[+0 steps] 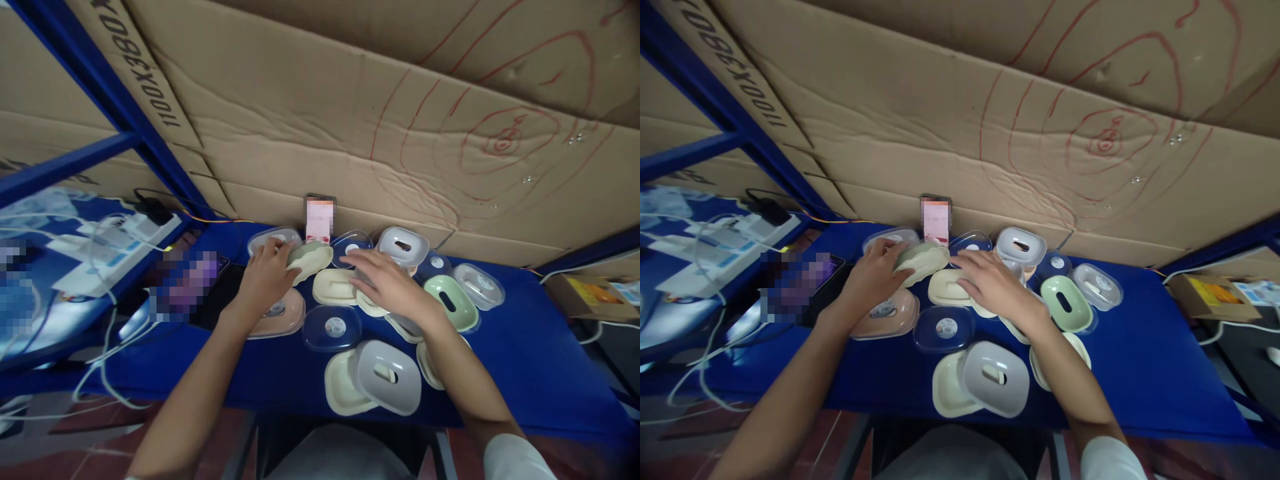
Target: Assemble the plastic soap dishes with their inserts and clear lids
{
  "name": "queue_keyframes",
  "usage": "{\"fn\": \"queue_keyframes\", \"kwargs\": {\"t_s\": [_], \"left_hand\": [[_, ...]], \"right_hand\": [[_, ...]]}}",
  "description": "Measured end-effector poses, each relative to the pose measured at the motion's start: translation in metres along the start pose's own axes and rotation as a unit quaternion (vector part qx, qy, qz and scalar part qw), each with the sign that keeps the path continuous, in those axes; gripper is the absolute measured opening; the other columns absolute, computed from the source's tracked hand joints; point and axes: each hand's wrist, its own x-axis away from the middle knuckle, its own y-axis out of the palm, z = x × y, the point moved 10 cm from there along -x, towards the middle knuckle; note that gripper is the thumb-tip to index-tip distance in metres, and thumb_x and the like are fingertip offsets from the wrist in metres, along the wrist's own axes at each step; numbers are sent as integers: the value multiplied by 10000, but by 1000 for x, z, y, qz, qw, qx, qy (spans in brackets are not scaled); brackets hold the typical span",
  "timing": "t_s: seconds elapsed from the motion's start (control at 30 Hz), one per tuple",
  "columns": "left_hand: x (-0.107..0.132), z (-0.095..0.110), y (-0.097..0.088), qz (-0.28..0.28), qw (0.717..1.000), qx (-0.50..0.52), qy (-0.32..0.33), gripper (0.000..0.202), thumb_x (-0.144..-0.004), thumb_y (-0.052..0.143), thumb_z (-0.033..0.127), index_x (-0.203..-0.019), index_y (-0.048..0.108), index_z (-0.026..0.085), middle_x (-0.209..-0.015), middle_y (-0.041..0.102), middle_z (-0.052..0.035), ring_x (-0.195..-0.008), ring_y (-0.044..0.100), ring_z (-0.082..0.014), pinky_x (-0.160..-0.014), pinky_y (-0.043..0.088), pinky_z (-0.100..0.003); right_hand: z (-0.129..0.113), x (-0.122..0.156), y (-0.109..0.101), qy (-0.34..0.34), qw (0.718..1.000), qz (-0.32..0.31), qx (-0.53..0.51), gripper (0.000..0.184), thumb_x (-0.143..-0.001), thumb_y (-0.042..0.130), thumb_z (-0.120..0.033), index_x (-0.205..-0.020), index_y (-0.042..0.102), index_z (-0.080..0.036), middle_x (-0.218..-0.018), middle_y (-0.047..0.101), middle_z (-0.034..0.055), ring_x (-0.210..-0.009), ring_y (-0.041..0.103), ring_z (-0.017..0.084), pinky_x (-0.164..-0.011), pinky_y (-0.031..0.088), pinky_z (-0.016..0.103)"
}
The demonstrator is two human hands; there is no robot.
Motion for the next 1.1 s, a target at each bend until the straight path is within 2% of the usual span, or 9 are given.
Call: {"fn": "queue_keyframes", "kwargs": {"t_s": [0.1,0.2,0.3,0.4,0.6,0.73,0.83,0.93,1.1], "left_hand": [[1,11,-8,43,997,54,36,519,-874,755,325,-1355,609,196,-1298,573,-165,-1206,620,-373,-1051,547,-574],[11,48,-18,102,988,94,60,585,-919,749,350,-1441,509,237,-1321,525,-144,-1253,585,-330,-1086,541,-532],[16,98,-15,146,970,167,100,596,-906,758,253,-1421,459,245,-1371,511,-141,-1336,535,-326,-1117,510,-552],[11,121,5,142,935,302,121,622,-842,830,275,-1330,446,256,-1462,465,-151,-1383,510,-326,-1047,548,-509],[5,99,54,40,847,531,6,772,-800,899,376,-1375,388,317,-1444,510,-108,-1274,604,-267,-926,591,-414],[14,103,73,-40,769,634,-71,702,-835,871,413,-1346,397,333,-1300,594,-64,-1154,667,-226,-849,615,-362],[16,103,71,-21,773,628,-84,757,-755,937,373,-1314,428,328,-1275,592,-48,-1097,683,-208,-848,620,-352],[15,100,70,-5,781,620,-79,812,-707,966,353,-1318,432,332,-1272,589,-43,-1078,688,-202,-867,620,-361],[13,82,83,1,784,611,-114,806,-761,913,417,-1375,398,329,-1248,605,-54,-1085,687,-207,-891,613,-376]], "right_hand": [[29,-2,-3,107,993,51,-20,581,-1041,651,-427,-1556,469,-230,-1590,533,169,-1436,552,341,-1155,473,560],[58,2,3,245,959,82,-115,557,-975,700,-569,-1360,581,-185,-1288,719,162,-1098,740,306,-952,586,481],[62,2,11,263,935,92,-221,460,-950,674,-645,-1077,605,-208,-1012,756,85,-915,751,241,-819,590,379],[65,5,4,249,919,131,-277,480,-903,698,-674,-1031,580,-226,-970,726,59,-919,724,228,-812,582,365],[75,8,-2,177,902,43,-390,441,-871,767,-596,-1088,640,-234,-1021,697,35,-949,671,192,-887,561,361],[89,16,-13,201,893,42,-401,414,-943,663,-631,-1077,697,-241,-1032,720,45,-1009,685,208,-927,555,372],[81,20,-11,220,913,34,-343,474,-928,708,-608,-1227,669,-241,-1176,716,72,-1061,691,222,-918,566,373],[72,21,-7,228,927,36,-295,487,-922,738,-546,-1273,642,-223,-1124,719,70,-964,694,211,-837,571,354],[89,23,-4,228,904,22,-360,371,-994,608,-556,-1148,690,-228,-1089,737,41,-995,689,206,-909,567,358]]}}
